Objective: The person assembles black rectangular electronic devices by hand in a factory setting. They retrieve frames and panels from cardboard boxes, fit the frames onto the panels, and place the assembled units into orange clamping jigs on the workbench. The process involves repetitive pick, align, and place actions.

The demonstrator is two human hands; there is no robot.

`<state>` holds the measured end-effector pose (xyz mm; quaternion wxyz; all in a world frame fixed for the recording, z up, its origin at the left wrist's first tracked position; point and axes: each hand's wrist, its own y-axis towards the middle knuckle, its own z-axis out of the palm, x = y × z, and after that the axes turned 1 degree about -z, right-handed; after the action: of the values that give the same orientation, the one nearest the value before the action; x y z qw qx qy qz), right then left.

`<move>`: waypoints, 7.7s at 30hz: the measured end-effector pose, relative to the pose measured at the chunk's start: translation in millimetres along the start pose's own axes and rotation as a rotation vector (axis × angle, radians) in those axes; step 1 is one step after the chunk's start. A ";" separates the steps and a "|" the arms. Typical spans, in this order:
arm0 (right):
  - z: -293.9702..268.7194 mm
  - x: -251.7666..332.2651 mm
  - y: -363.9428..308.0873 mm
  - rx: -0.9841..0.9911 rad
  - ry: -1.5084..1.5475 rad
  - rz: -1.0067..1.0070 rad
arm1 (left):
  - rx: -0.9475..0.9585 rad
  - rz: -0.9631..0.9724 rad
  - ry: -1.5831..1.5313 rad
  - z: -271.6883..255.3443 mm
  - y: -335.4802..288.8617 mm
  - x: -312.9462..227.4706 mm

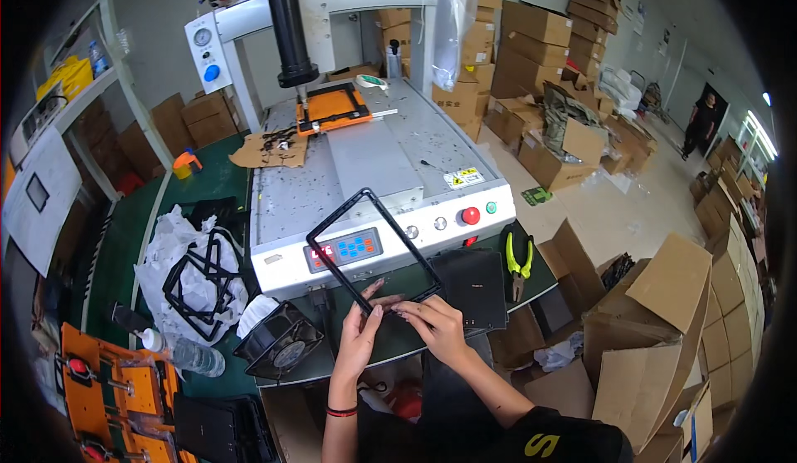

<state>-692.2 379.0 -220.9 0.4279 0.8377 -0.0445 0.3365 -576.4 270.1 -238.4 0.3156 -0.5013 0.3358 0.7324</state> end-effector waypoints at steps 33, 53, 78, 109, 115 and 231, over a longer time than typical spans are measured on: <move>31.9 0.2 -4.7 -0.072 0.247 0.160 | -0.250 0.106 -0.074 -1.8 -8.4 6.8; 37.5 -6.2 -11.6 -0.077 0.322 0.139 | -0.213 0.080 -0.146 0.5 -5.6 5.5; 45.0 -9.6 -8.9 -0.103 0.207 0.032 | -0.203 0.048 -0.209 -2.5 -3.6 6.0; 42.2 -5.7 -18.3 -0.144 0.311 -0.036 | -0.150 0.092 -0.145 2.3 -11.1 2.4; 43.8 -10.2 -15.6 -0.151 0.247 -0.050 | -0.121 0.103 -0.115 -3.4 -7.9 6.1; -118.6 -74.6 38.7 -0.157 -0.752 0.071 | -0.406 0.327 -0.039 26.0 -112.0 -87.6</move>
<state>-825.9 427.3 -190.9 0.4326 0.8653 -0.2528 0.0158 -474.4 344.5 -168.1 0.0924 -0.4794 0.2524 0.8354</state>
